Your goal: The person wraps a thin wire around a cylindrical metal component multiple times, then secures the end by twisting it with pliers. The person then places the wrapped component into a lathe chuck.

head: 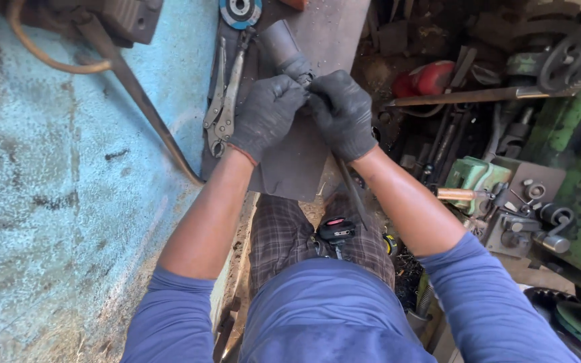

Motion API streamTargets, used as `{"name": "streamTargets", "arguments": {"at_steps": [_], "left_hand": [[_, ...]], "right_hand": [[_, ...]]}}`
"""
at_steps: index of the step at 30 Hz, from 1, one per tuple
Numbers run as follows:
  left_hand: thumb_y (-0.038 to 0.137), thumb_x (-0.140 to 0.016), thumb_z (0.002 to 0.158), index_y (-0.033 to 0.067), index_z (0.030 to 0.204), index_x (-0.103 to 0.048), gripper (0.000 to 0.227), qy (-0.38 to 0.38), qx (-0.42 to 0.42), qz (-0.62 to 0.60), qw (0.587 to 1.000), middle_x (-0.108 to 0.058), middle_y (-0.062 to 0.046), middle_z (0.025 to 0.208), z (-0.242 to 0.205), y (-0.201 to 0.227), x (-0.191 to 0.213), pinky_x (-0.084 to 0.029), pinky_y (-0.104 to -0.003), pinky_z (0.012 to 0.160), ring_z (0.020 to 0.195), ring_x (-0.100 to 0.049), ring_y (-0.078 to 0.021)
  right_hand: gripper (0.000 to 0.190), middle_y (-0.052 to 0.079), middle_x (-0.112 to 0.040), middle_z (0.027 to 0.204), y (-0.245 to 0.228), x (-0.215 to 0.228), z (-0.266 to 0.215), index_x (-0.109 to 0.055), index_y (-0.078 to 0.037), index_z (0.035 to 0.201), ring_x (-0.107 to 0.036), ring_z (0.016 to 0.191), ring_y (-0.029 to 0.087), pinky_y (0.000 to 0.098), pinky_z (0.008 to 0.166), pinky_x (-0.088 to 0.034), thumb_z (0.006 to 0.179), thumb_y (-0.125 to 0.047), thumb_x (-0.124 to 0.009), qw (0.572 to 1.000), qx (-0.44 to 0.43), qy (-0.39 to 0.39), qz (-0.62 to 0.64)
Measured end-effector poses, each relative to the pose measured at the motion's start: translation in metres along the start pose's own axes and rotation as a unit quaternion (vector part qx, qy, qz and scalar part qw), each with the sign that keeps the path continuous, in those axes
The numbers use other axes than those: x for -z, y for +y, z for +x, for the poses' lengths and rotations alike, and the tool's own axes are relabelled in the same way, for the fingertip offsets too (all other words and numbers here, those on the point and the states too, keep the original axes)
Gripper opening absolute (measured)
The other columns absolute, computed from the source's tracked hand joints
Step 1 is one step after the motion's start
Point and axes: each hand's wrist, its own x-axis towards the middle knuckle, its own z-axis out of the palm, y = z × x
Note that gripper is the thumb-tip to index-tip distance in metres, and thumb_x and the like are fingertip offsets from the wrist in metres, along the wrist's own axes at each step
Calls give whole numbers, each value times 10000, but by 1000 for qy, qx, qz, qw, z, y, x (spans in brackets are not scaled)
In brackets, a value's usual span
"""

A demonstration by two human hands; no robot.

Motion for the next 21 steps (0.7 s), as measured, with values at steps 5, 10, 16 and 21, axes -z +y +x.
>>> {"name": "streamTargets", "arguments": {"at_steps": [5,10,16,21], "left_hand": [[318,-672,906,245,890,-749,107,-10,-11,16,1000,-741,-34,823,-2,7,10,-571,-374,789,921,-738,-259],[312,-634,949,190,969,-754,173,-27,-16,31,999,-753,-119,944,-24,53,27,-573,-450,874,1022,-711,-339],[427,-592,974,279,1086,-730,231,-35,59,44,997,-753,-51,1061,-13,38,12,-566,-453,966,1121,-692,-293],[376,-569,980,283,1017,-733,192,-26,24,12,999,-751,-25,944,-30,76,31,-558,-432,953,1053,-716,-261]], "right_hand": [[139,57,-589,843,-1,2,-9,-715,-154,1090,-653,774,348,463,547,-523,997,-205,-623,991,83,-4,-107],[117,61,-567,879,-5,6,2,-674,-144,1062,-641,792,370,476,530,-527,957,-184,-642,989,85,-28,-117],[151,74,-619,948,-1,8,9,-634,-206,1023,-661,887,362,503,712,-540,975,-341,-586,973,-25,-127,-190],[300,63,-670,1119,5,1,2,-649,-232,1231,-717,955,360,475,800,-599,1029,-427,-544,954,-5,-156,-257]]}}
